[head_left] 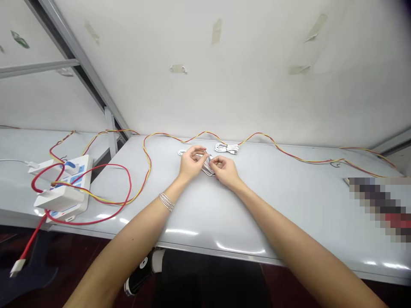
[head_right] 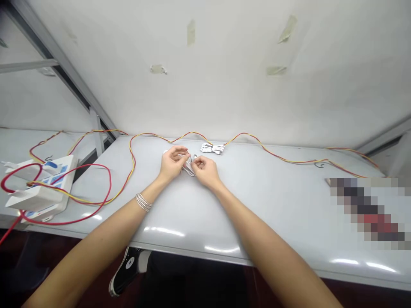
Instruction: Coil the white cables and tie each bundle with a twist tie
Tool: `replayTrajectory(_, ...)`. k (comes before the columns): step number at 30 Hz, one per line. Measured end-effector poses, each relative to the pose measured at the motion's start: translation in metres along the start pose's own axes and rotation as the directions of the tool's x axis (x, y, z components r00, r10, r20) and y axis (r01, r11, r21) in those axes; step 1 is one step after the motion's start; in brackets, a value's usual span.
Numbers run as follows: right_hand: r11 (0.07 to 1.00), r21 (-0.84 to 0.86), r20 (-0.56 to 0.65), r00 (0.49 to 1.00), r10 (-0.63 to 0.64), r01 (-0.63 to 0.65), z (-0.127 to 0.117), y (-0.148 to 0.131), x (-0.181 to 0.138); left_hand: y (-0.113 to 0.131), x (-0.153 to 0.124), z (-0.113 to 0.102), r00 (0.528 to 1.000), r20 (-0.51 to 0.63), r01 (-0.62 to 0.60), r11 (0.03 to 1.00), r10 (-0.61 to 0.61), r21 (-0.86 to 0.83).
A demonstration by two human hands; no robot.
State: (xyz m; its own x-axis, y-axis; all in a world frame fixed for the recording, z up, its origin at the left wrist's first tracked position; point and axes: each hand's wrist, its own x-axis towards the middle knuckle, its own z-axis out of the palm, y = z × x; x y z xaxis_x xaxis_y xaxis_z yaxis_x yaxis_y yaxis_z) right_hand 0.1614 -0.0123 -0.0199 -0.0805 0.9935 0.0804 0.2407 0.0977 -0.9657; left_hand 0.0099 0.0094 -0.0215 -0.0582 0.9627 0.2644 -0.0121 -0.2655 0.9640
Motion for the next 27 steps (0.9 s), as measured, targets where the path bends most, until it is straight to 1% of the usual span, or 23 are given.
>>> replayTrajectory(2,1.000,0.005,0.016,1.000,-0.003,0.003,0.000,0.000,0.000,0.000,0.001,-0.001,0.999,0.021,0.030,0.999,-0.030,-0.014)
replayTrajectory(5,1.000,0.009,0.040,0.999,-0.004,0.003,-0.001,-0.001,0.001,0.001,0.002,-0.003,0.999,0.021,0.030,0.999,-0.030,-0.018)
replayTrajectory(9,0.998,0.043,0.106,0.993,0.049,-0.054,-0.004,-0.004,0.002,0.001,0.003,-0.004,0.999,0.019,0.033,0.999,-0.033,-0.016)
replayTrajectory(12,0.985,0.124,0.166,0.982,0.095,-0.117,-0.010,-0.006,0.004,0.001,0.004,-0.005,0.999,0.020,0.028,1.000,-0.028,0.003)
replayTrajectory(15,0.964,0.217,0.215,0.971,0.104,-0.152,-0.016,-0.007,0.007,0.001,0.004,-0.006,0.999,0.028,0.030,0.999,-0.031,0.016)
replayTrajectory(17,0.961,0.230,0.209,0.973,0.103,-0.151,-0.017,-0.006,0.008,0.001,0.004,-0.007,0.999,0.033,0.033,0.999,-0.034,0.035)
replayTrajectory(21,0.972,0.187,0.151,0.982,0.114,-0.141,-0.014,-0.006,0.006,-0.002,0.005,-0.011,1.000,0.026,0.011,0.994,-0.013,0.109)
replayTrajectory(27,0.985,0.109,0.071,0.989,0.127,-0.134,-0.009,-0.007,0.004,-0.012,0.013,-0.019,0.996,-0.055,-0.050,0.971,0.064,0.236)
